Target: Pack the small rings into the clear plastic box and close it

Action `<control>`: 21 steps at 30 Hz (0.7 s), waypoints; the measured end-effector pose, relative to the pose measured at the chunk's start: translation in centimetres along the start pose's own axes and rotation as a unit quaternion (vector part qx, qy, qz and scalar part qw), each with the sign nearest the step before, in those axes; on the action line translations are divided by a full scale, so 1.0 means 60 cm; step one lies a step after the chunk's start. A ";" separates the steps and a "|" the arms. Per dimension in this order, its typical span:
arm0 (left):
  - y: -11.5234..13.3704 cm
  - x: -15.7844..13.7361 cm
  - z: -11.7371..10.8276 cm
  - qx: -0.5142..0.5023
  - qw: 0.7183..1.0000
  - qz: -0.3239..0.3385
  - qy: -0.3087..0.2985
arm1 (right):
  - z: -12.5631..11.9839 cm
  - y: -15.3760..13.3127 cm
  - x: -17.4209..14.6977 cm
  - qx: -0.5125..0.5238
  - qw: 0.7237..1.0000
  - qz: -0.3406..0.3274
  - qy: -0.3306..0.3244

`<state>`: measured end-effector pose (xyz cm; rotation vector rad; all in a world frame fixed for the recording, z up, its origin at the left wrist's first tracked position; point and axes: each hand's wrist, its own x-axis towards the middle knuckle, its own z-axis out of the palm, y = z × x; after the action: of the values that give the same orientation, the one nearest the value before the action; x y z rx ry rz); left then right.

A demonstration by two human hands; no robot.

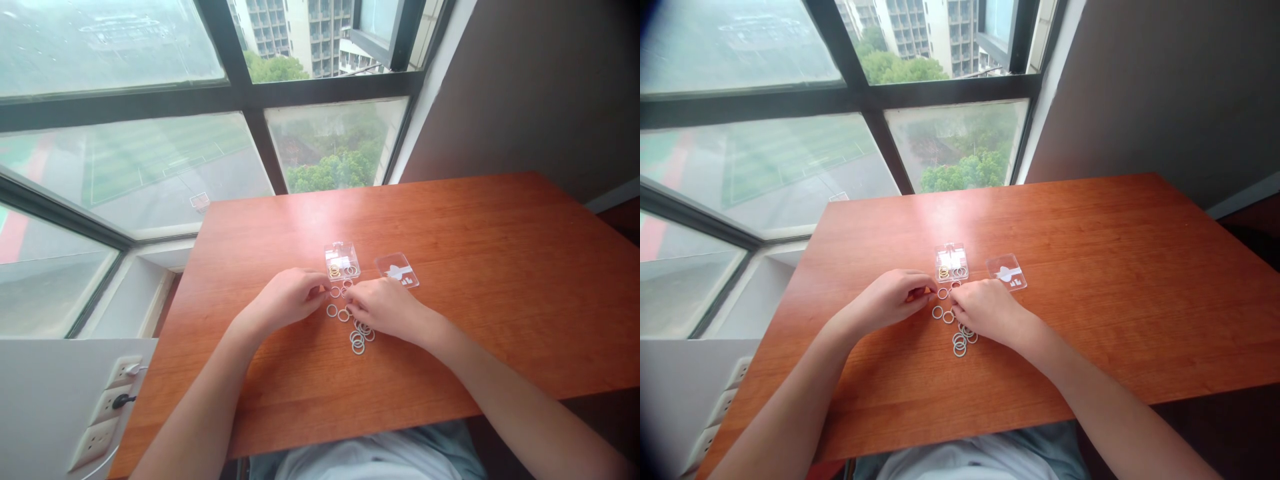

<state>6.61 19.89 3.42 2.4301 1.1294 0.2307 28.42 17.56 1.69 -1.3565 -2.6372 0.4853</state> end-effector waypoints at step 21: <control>0.034 0.021 0.035 -0.264 0.959 -0.042 0.088 | -0.007 0.017 0.007 0.178 0.962 0.011 0.206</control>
<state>9.52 18.99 2.47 1.9114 1.0738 0.6444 29.10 18.53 1.71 -1.2167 -2.0842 0.5722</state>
